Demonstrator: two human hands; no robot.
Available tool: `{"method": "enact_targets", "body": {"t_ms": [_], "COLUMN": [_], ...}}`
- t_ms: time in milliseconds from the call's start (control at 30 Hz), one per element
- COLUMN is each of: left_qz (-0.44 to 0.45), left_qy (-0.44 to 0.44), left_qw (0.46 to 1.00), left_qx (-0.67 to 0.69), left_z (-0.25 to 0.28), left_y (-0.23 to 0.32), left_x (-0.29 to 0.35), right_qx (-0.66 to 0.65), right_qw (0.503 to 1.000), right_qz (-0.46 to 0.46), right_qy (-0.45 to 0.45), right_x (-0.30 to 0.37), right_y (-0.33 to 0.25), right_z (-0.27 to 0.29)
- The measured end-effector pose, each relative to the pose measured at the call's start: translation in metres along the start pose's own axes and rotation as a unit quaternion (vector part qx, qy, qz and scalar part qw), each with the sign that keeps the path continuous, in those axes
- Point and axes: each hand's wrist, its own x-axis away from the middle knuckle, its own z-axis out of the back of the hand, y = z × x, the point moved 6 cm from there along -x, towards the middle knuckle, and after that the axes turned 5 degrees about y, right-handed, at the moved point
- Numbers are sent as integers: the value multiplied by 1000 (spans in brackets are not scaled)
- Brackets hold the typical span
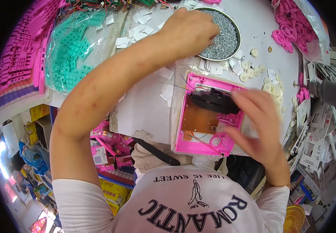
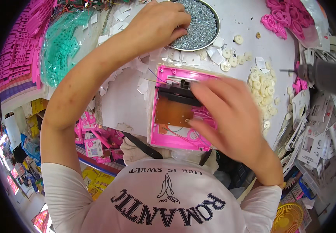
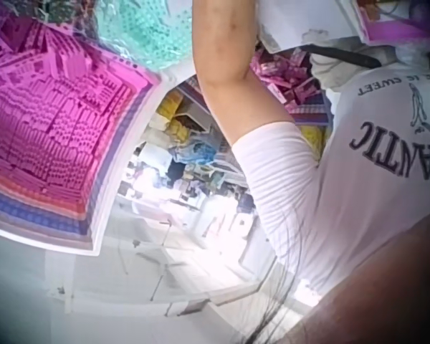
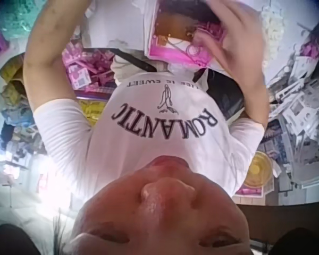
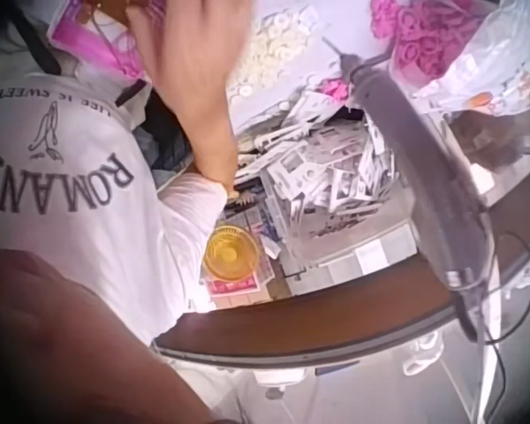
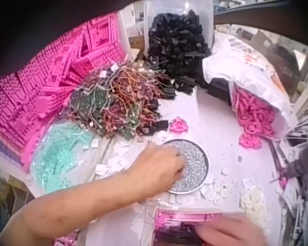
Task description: Assembling and packaging small toy components into a pink plastic frame and sealing it.
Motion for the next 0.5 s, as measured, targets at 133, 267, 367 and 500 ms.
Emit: {"method": "enact_targets", "body": {"t_ms": [133,267,367,500], "left_qz": [-27,-35,0,26], "left_qy": [45,-10,-2,41], "left_qw": [998,998,999,999], "left_qx": [-17,-51,-36,16], "left_z": [5,-15,-12,15], "left_y": [11,10,10,19], "left_x": [-1,-15,-19,-7], "right_qx": [206,-301,-402,-345], "right_qw": [894,941,914,926], "right_qz": [168,16,-25,-63], "right_qy": [361,154,46,138], "right_x": [65,15,-28,-49], "right_y": [0,127,98,55], "right_z": [157,176,138,94]}}
